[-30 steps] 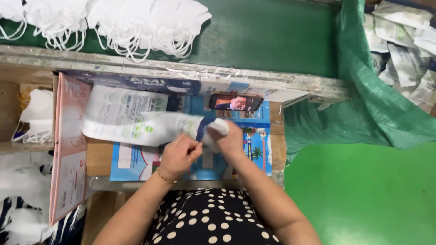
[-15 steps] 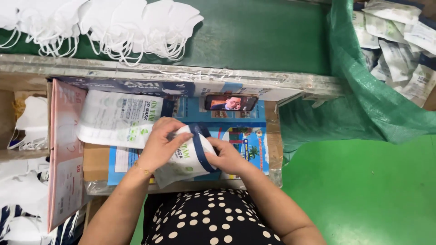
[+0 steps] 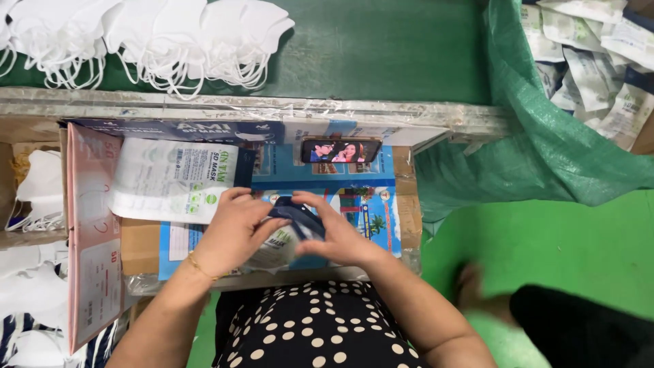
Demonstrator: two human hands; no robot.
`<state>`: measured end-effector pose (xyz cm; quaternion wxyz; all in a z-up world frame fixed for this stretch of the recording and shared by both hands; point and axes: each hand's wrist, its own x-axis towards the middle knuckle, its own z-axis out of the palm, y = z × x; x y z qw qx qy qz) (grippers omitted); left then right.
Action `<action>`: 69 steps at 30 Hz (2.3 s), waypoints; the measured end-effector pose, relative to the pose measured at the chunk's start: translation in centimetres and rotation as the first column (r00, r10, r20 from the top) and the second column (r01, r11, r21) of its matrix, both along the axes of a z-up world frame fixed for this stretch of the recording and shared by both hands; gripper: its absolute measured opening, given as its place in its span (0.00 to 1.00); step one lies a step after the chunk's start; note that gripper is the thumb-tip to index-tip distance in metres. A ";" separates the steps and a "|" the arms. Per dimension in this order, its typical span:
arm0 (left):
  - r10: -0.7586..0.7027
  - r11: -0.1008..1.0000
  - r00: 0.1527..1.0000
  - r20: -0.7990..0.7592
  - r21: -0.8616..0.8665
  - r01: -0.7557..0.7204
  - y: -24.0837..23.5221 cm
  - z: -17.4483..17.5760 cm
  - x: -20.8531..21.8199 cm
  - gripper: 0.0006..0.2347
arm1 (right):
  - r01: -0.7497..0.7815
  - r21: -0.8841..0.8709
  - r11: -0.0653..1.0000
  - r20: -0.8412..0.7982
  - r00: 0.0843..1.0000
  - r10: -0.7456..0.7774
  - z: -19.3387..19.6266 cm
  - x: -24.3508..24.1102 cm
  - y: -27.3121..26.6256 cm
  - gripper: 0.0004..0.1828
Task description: Picking up face masks and placing them into individual plastic packaging sleeves.
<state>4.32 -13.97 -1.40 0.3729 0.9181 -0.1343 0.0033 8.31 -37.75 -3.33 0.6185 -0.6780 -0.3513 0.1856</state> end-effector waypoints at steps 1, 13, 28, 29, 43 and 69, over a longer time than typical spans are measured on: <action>-0.008 1.000 0.997 0.082 -0.004 0.008 -0.6 -0.1 -0.2 0.08 | 0.097 -0.228 0.969 -0.084 0.989 -0.118 -3.4 -0.4 -0.5 0.23; 0.024 0.997 0.963 0.268 0.068 -0.043 -1.9 1.4 -0.4 0.05 | 0.122 -0.329 0.936 -0.006 0.991 -0.132 0.2 0.1 -0.3 0.16; 0.084 0.991 0.929 0.360 0.072 -0.117 0.9 1.5 3.7 0.06 | 0.465 -0.331 0.821 0.281 0.879 -0.385 -6.8 4.4 -10.4 0.08; 0.187 0.959 0.870 0.455 0.107 -0.262 1.6 1.5 5.4 0.08 | 0.752 -0.258 0.607 0.285 0.660 -0.695 -8.2 5.8 -12.9 0.12; 0.076 0.897 0.914 0.399 0.373 -0.237 -1.5 -1.5 25.0 0.13 | 0.721 0.275 0.636 -0.310 0.693 -0.651 -4.3 4.1 -12.8 0.21; -0.116 0.960 0.985 0.125 0.269 0.079 -3.7 -7.4 3.1 0.33 | 0.197 -0.113 0.974 0.158 0.971 -0.178 -7.1 0.5 -1.8 0.50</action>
